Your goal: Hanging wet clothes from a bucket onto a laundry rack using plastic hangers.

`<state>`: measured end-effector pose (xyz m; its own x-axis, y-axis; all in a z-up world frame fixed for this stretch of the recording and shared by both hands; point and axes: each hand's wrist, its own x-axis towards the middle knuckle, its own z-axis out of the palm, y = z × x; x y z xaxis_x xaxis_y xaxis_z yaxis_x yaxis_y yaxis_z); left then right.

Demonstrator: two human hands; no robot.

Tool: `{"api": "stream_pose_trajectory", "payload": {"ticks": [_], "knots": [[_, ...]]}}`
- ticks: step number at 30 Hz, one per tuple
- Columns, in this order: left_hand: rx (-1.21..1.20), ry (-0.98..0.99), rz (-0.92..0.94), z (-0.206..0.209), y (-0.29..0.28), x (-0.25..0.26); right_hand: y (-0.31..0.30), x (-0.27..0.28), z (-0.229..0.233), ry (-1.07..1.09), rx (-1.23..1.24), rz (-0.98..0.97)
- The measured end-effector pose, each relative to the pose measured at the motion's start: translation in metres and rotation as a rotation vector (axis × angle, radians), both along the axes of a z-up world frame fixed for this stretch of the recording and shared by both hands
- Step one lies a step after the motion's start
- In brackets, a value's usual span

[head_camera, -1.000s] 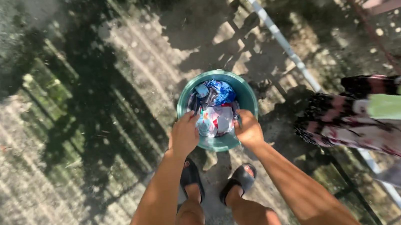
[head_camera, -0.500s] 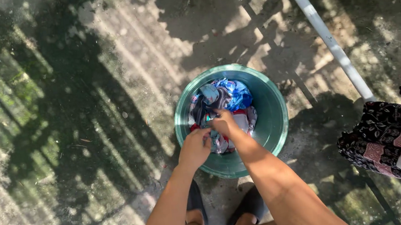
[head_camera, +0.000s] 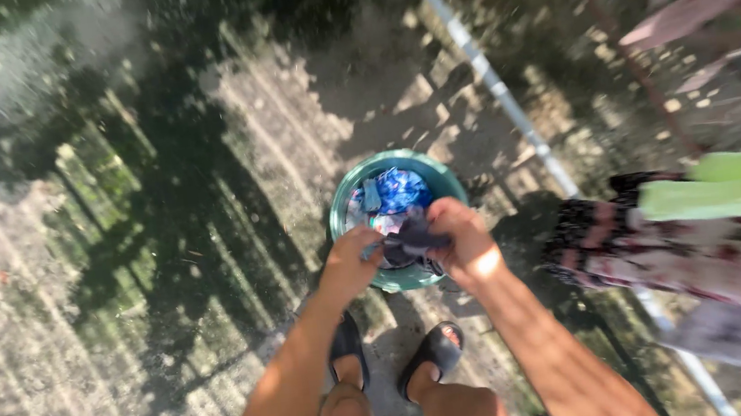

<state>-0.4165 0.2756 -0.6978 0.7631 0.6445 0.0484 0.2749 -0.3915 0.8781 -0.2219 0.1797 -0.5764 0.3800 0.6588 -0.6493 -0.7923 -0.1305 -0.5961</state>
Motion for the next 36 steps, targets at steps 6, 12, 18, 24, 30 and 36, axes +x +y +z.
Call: {"api": "stream_pose_trajectory", "payload": {"ticks": [6,12,18,24,30,36], "knots": [[-0.436,-0.119,0.069,0.204,0.036,-0.007,-0.027,0.052,0.103,-0.283,-0.115,-0.199],[-0.886,-0.299,0.031,0.363,0.105,-0.009,-0.033,0.097,0.171,-0.449,-0.057,-0.340],[-0.788,-0.332,-0.322,0.535,0.096,0.009,-0.025,0.057,0.302,-0.737,0.036,-0.360],[-0.606,-0.355,-0.606,0.598,0.073,0.042,-0.023,-0.004,0.348,-1.099,0.226,-0.005],[-0.755,-0.481,-0.863,0.633,0.042,0.032,0.019,-0.069,0.369,-1.421,0.361,0.132],[-0.966,-0.651,-0.924,0.646,0.058,-0.003,0.045,-0.025,0.292,-0.825,0.449,-0.030]]}}
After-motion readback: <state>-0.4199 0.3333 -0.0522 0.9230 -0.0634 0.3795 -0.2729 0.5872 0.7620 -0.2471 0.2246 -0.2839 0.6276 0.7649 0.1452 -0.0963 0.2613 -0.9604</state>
